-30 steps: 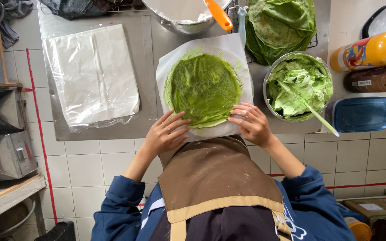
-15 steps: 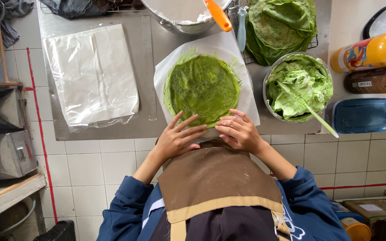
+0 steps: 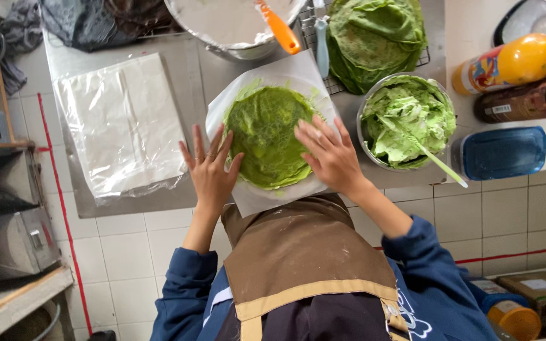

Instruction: The person spreads green cream over layers of green crepes, using a spatula to smooth the cream evenly across each layer before placing the next crepe on top.

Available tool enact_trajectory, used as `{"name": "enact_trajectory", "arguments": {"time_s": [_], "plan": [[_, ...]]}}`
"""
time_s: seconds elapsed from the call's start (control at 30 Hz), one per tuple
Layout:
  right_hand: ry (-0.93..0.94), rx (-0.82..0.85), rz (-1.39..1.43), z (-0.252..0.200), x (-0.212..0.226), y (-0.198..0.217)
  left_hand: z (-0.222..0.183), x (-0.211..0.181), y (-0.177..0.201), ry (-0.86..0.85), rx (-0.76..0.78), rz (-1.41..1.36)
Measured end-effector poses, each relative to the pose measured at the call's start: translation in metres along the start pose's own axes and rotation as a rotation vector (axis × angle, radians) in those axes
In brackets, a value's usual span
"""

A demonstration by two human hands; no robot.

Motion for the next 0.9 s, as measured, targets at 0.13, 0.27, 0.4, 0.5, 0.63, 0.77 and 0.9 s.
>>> {"name": "enact_trajectory", "arguments": {"time_s": [0.13, 0.27, 0.4, 0.5, 0.63, 0.77, 0.9], "plan": [[-0.205, 0.203, -0.184, 0.017, -0.026, -0.009, 0.002, 0.001, 0.013, 0.044, 0.002, -0.024], [-0.237, 0.246, -0.184, 0.018, -0.030, -0.010, 0.010, -0.003, 0.021, 0.088, 0.012, -0.039], [-0.201, 0.331, -0.116, 0.040, -0.014, -0.035, 0.044, -0.027, 0.010, -0.029, 0.045, 0.018], [-0.160, 0.276, -0.142, 0.050, -0.005, -0.039, 0.073, -0.043, -0.004, -0.127, 0.120, 0.030], [-0.200, 0.225, -0.085, 0.050, -0.016, -0.032, 0.088, -0.046, -0.009, -0.168, 0.170, 0.057], [-0.220, 0.188, -0.015, 0.041, -0.020, -0.021, 0.087, -0.046, -0.017, -0.196, 0.230, 0.056], [-0.258, 0.128, -0.107, 0.010, -0.037, 0.024, 0.092, -0.049, -0.012, -0.164, 0.276, 0.080]]}}
Point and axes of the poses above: each hand's wrist, its own z-axis towards the middle knuckle, its own y-axis out of the back of the hand, x = y × z, the point moved 9 cm from there along z, towards the middle knuckle, and after that the axes turned 12 degrees about x, right-handed, at the moved point
